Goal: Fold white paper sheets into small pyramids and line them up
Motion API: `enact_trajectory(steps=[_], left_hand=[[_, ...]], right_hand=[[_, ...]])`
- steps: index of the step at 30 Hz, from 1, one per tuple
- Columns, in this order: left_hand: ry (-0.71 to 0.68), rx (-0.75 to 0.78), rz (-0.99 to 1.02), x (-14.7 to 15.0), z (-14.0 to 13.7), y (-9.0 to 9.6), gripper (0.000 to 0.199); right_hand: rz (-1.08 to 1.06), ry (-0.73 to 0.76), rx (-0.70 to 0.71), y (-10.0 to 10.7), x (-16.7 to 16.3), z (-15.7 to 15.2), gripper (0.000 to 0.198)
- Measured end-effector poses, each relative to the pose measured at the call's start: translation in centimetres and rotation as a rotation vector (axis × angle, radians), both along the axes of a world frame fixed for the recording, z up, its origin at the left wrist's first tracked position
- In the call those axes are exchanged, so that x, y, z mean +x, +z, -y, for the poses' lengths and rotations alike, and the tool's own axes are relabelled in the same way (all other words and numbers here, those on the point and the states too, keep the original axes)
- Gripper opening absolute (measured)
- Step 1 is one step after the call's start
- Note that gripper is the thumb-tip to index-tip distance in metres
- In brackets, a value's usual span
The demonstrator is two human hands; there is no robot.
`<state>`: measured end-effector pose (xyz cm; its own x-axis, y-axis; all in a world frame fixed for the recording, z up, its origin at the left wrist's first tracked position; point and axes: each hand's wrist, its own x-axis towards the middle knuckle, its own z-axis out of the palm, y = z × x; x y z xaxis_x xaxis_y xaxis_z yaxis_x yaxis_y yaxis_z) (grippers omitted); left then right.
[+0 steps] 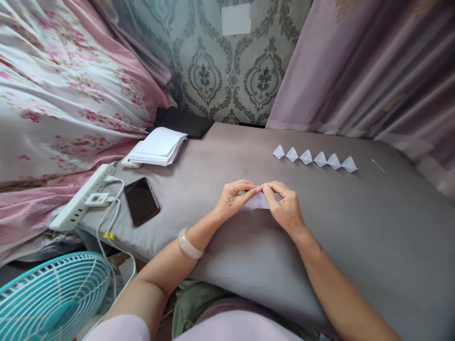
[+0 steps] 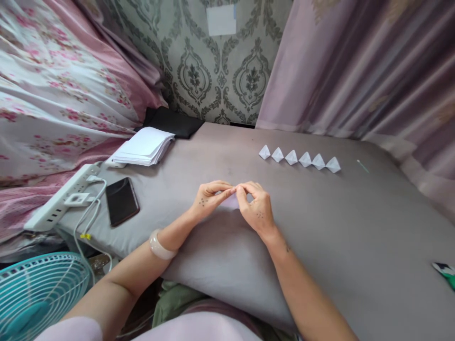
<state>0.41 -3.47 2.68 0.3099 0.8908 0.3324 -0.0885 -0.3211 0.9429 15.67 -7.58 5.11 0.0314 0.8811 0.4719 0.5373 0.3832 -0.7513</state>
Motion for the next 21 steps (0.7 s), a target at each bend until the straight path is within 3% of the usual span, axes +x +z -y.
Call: enact_trajectory(steps=[4,8,11,15,21], left_hand=[[0.073,-0.075,0.060,0.0,0.0,0.2,0.015],[0.239,-0.363,0.325,0.1,-0.8,0.1,0.019],[0.301,-0.542,0.526,0.2,-1.6,-0.3,0.022],[0.338,-0.608,0.620,0.4,-2.1,-0.9,0.025],[0.316,-0.662,0.645,0.7,-1.9,-1.2,0.029]], right_hand=[[-0.133,0.008,-0.071,0.6,0.4,0.0,0.027],[-0.480,-0.153,-0.154,-0.2,1.3,-0.7,0.035],[-0.702,-0.125,-0.364,-1.5,1.3,-1.3,0.045],[-0.790,0.060,-0.605,-2.3,0.0,-1.5,0.048],[-0.885,-0.006,-0.628,-2.5,-1.0,-1.3,0.039]])
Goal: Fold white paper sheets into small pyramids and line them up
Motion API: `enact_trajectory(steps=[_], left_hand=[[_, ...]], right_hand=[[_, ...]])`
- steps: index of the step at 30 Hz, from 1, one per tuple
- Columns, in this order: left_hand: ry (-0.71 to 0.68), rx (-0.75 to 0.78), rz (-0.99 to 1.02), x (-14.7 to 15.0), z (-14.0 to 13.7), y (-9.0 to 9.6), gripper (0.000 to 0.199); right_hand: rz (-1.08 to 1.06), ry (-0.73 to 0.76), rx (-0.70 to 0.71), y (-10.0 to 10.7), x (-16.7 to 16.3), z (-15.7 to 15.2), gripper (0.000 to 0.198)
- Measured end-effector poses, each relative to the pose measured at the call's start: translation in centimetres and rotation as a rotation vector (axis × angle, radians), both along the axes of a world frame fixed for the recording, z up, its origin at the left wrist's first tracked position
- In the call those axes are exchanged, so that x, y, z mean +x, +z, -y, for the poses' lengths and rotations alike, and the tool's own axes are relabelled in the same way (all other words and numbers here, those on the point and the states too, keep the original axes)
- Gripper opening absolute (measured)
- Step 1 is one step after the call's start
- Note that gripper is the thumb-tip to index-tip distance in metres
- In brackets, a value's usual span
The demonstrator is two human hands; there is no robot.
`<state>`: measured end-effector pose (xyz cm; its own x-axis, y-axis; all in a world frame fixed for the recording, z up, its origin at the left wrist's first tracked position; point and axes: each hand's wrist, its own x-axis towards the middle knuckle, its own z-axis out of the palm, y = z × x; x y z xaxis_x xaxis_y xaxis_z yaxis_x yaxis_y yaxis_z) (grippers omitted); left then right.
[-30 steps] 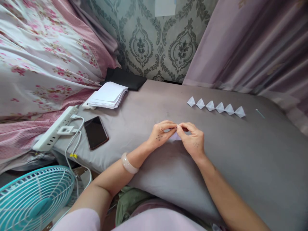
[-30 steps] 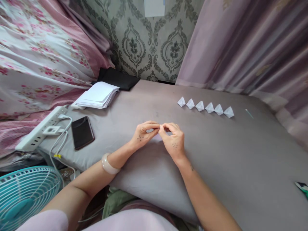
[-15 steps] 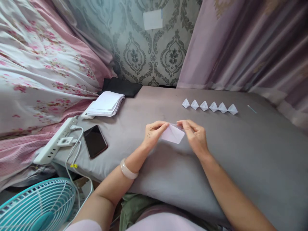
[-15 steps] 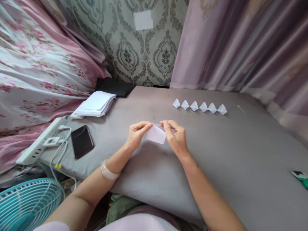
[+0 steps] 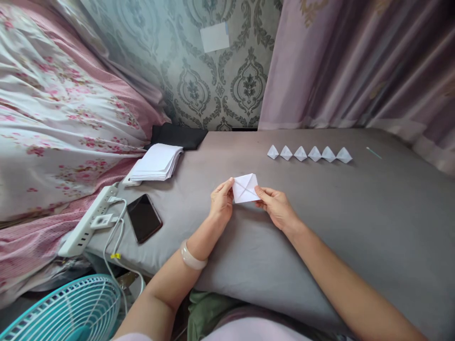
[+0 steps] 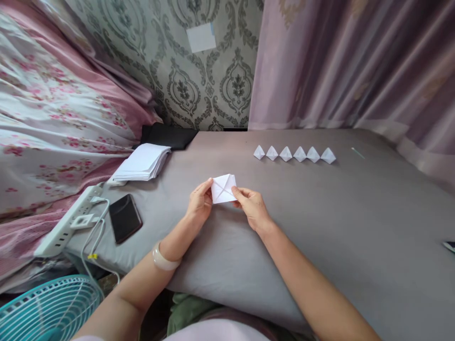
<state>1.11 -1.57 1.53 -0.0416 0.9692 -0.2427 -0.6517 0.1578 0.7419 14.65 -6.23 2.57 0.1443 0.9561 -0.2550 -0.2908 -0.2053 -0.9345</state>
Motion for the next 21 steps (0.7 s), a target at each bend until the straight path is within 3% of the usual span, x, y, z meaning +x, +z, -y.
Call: enact_trajectory(steps=[4,12,21], left_hand=[[-0.065,-0.022,-0.021,0.0,0.3,0.2,0.032],[-0.176,0.069,-0.170,-0.4,0.5,0.2,0.032],[-0.030,0.145,-0.253,-0.5,0.2,-0.4,0.032]], right_hand=[[0.011,-0.064,0.001,-0.4,0.7,-0.3,0.042],[0.261,-0.077,0.136,-0.8,2.2,-0.7,0.040],[0.387,0.042,0.256,-1.3,1.6,-0.6,0.029]])
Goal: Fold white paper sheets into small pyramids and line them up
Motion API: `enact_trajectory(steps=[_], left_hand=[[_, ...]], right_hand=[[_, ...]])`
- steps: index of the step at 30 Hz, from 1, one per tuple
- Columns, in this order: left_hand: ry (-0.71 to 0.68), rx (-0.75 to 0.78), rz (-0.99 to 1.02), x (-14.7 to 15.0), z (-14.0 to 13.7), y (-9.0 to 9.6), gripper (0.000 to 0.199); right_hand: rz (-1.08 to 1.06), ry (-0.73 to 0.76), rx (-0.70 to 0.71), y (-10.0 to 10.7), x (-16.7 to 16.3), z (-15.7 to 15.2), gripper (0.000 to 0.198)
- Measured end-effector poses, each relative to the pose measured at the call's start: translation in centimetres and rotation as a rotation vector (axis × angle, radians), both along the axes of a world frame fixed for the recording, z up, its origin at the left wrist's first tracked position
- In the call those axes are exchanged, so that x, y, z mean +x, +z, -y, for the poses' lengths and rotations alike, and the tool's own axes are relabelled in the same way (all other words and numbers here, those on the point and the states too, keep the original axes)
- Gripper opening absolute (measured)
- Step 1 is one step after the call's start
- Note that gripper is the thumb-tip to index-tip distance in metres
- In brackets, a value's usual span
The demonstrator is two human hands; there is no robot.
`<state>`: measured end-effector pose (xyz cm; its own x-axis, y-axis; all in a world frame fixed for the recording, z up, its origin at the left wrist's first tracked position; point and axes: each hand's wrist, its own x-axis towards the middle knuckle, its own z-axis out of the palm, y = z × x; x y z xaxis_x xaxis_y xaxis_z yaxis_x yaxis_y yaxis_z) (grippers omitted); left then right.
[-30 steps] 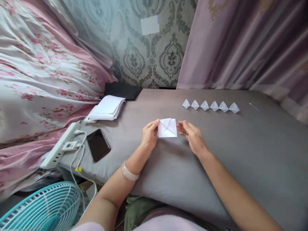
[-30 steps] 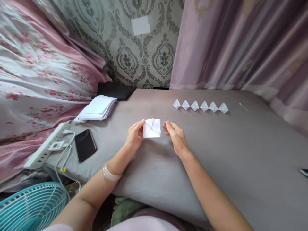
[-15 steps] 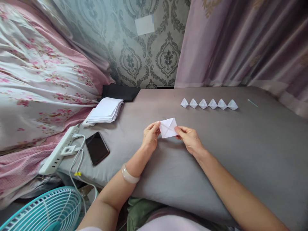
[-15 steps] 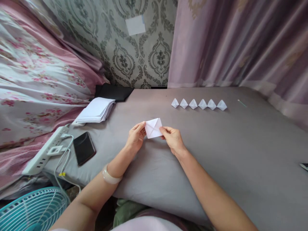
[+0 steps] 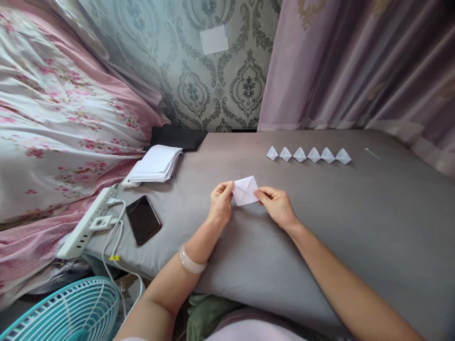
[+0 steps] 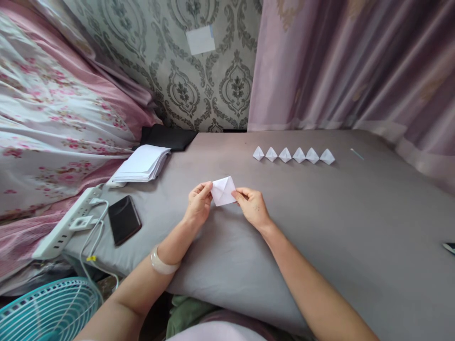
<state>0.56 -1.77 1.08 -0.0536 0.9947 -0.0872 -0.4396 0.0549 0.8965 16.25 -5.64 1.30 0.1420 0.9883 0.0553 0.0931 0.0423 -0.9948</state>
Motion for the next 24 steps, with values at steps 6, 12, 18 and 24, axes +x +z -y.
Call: enact_trajectory(steps=[6,12,18,24], left_hand=[[0.016,0.356,-0.474,-0.5,0.7,0.2,0.025],[-0.105,0.603,-0.729,-0.7,1.3,0.6,0.021],[-0.205,0.519,-0.663,-1.0,1.5,1.4,0.025],[-0.323,0.206,-0.358,-0.8,0.8,1.4,0.029]], right_hand=[[-0.072,0.150,-0.014,0.7,0.1,0.2,0.049],[0.054,0.120,-0.006,2.1,0.8,0.6,0.030],[0.231,0.204,0.075,2.7,1.5,0.9,0.022],[0.298,0.196,0.078,2.6,1.5,0.8,0.022]])
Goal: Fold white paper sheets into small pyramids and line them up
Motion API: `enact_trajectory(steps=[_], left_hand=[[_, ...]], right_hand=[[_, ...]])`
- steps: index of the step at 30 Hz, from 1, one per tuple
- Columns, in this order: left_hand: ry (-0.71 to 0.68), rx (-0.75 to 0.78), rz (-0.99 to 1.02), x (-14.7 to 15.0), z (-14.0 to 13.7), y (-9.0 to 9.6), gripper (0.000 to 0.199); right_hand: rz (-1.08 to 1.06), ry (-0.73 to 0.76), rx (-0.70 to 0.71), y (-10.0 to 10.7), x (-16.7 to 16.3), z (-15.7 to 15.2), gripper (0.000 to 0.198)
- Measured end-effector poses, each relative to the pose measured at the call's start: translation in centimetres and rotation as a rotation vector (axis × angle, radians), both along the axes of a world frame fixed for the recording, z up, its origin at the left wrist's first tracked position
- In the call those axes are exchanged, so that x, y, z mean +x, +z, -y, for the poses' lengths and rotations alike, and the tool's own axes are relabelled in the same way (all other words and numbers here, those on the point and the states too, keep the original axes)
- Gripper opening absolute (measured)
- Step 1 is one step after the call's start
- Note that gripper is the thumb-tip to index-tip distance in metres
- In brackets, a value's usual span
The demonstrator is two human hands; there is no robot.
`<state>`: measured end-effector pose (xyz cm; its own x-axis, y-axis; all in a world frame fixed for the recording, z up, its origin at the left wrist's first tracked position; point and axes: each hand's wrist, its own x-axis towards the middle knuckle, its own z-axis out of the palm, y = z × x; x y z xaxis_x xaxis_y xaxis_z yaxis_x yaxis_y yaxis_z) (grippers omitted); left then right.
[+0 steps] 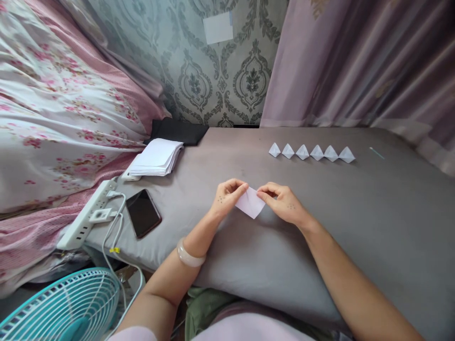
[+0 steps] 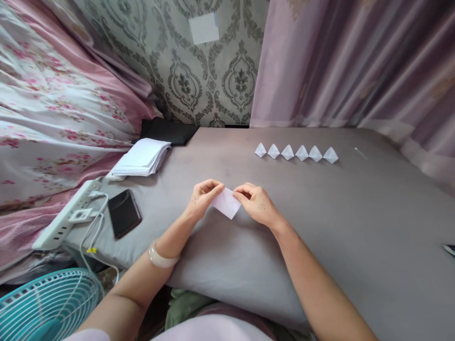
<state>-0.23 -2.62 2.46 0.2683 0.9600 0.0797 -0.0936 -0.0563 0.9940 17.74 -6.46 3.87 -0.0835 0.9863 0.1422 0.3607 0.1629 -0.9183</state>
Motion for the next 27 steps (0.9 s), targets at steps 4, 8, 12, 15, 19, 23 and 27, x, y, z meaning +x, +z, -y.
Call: enact_trajectory(steps=[4,8,12,15,19,23,27], left_hand=[[0.096,-0.139,0.156,0.2,-0.7,-0.5,0.037],[0.010,-0.255,0.113,0.5,-0.7,-1.0,0.040],[-0.042,-0.288,0.097,1.0,-0.3,-1.2,0.038],[-0.018,-0.284,0.115,1.0,-0.3,-1.1,0.036],[0.017,-0.257,0.100,0.9,-0.4,-1.0,0.032],[0.008,-0.242,0.083,0.8,-0.5,-1.1,0.032],[-0.018,-0.176,0.039,0.7,-0.6,-1.2,0.031]], right_hand=[[-0.326,-0.276,-0.129,-1.2,-0.4,-0.8,0.035],[-0.577,-0.428,-0.194,-2.4,-0.6,-1.5,0.046],[-0.649,-0.417,-0.206,-3.0,-1.1,-1.6,0.045],[-0.634,-0.342,-0.232,-3.1,-1.4,-1.3,0.046],[-0.550,-0.199,-0.255,-2.8,-1.8,-0.7,0.044],[-0.493,-0.187,-0.273,-2.5,-1.8,-0.4,0.040],[-0.406,-0.118,-0.189,-2.1,-1.0,-0.7,0.046]])
